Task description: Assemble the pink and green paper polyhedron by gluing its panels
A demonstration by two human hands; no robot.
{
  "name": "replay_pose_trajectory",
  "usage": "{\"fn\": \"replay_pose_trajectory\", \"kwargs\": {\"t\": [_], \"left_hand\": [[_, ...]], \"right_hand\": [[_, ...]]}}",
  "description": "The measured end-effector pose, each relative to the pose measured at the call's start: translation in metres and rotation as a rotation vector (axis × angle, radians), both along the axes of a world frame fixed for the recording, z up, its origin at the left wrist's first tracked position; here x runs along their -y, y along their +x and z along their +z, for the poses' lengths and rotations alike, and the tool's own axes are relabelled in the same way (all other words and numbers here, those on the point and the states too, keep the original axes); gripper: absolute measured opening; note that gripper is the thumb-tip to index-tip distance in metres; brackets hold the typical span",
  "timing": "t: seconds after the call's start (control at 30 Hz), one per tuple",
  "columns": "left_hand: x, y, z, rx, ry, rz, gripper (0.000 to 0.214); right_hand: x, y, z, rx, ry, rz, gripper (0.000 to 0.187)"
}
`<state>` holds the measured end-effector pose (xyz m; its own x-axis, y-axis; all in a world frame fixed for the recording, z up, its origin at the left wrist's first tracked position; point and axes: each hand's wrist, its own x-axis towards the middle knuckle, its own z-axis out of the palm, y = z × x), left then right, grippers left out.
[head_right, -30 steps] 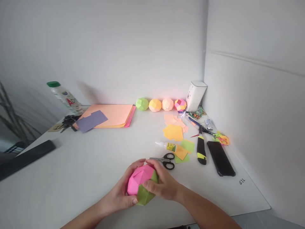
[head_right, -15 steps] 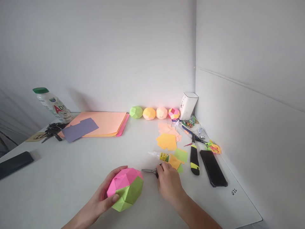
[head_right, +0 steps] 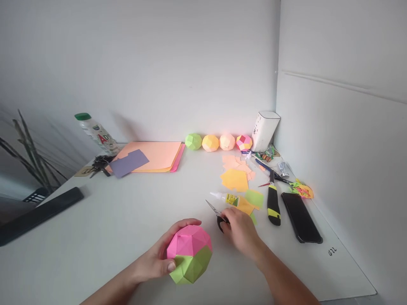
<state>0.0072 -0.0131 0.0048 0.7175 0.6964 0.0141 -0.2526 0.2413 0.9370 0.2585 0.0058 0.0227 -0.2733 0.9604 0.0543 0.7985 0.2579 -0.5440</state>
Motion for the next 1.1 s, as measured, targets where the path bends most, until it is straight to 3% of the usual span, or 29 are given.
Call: {"fn": "replay_pose_trajectory", "kwargs": {"t": [0.1,0.2,0.37,0.43,0.57,0.7,0.8,1.1], "left_hand": [[-0.001,-0.002,0.0,-0.025,0.049,0.016,0.087],[-0.001,-0.003,-0.002,0.019,0.069,0.014,0.083],[-0.003,-0.002,0.001,0.12,0.018,-0.007,0.081],[-0.003,-0.002,0.005,0.132,-0.022,-0.032,0.085],[-0.003,-0.004,0.008,0.081,0.027,-0.055,0.089],[-0.004,-0.006,0.004,-0.016,0.225,0.035,0.084],[-0.005,-0.008,0.006,-0.075,0.18,0.0,0.082],[-0.007,-0.011,0.01,-0.2,0.098,-0.057,0.073]], "right_hand": [[0.002,-0.001,0.002,-0.41,-0.273,0.004,0.004],[0.005,-0.002,0.006,-0.766,-0.552,0.048,0.019],[0.007,-0.004,0.015,-0.823,-0.69,0.356,0.059],[0.007,-0.005,0.016,-0.8,-0.599,0.366,0.059],[0.004,-0.005,0.013,-0.728,-0.27,0.154,0.027],[0.002,0.007,0.014,-0.753,-0.041,-0.095,0.024],[0.004,0.017,0.02,-0.766,0.083,-0.197,0.024],[0.016,0.02,0.035,-0.652,0.229,0.007,0.03]]}}
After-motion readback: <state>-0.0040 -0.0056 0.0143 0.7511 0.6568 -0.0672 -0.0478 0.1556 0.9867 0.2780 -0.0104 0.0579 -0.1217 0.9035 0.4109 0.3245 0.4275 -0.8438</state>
